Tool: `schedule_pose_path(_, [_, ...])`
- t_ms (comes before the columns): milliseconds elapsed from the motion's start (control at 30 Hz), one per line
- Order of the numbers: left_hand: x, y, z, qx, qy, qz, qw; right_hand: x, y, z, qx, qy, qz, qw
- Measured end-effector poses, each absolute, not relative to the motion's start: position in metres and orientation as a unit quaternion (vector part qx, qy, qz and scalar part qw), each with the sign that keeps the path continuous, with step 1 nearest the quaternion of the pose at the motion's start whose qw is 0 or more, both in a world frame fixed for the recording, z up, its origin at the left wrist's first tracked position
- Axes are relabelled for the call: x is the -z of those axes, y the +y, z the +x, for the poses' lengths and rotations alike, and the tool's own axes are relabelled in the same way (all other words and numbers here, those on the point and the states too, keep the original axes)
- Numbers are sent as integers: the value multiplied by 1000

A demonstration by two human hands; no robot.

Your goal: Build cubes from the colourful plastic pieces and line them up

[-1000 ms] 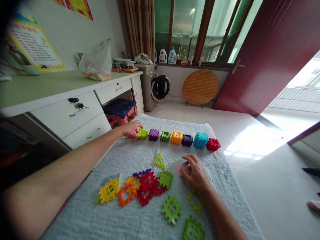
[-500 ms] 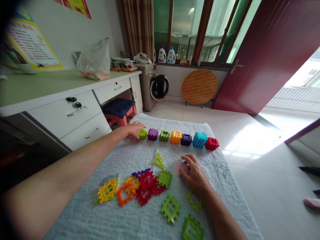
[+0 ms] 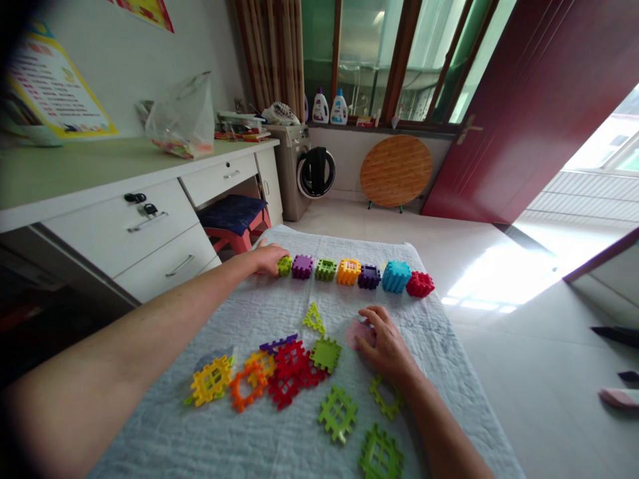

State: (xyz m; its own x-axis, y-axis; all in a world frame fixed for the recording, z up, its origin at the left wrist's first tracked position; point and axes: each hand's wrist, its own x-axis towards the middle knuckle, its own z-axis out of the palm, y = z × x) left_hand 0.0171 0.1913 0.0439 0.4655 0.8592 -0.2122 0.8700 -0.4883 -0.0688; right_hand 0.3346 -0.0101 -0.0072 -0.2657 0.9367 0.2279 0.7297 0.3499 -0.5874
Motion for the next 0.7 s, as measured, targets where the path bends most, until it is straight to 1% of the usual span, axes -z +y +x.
schedule_pose_path(300, [-45,187,14,90,506,857,24,7,-10,335,-190,-771,-537,283])
schedule_pose_path(500, [-64,162,9,59,514,856,-8,2,-6,343,-240,-747,-547,291])
schedule_pose_path(567, [-68,142,9,27,508,861,-23,-8,-7,350,-247,-746,-561,260])
schedule_pose_path(600, [-70,130,9,8,502,864,-27,-15,-8,355,-248,-747,-572,229])
schedule_pose_path(700, [-70,88,12,-35,465,884,-25,-34,-16,368,-264,-754,-593,101])
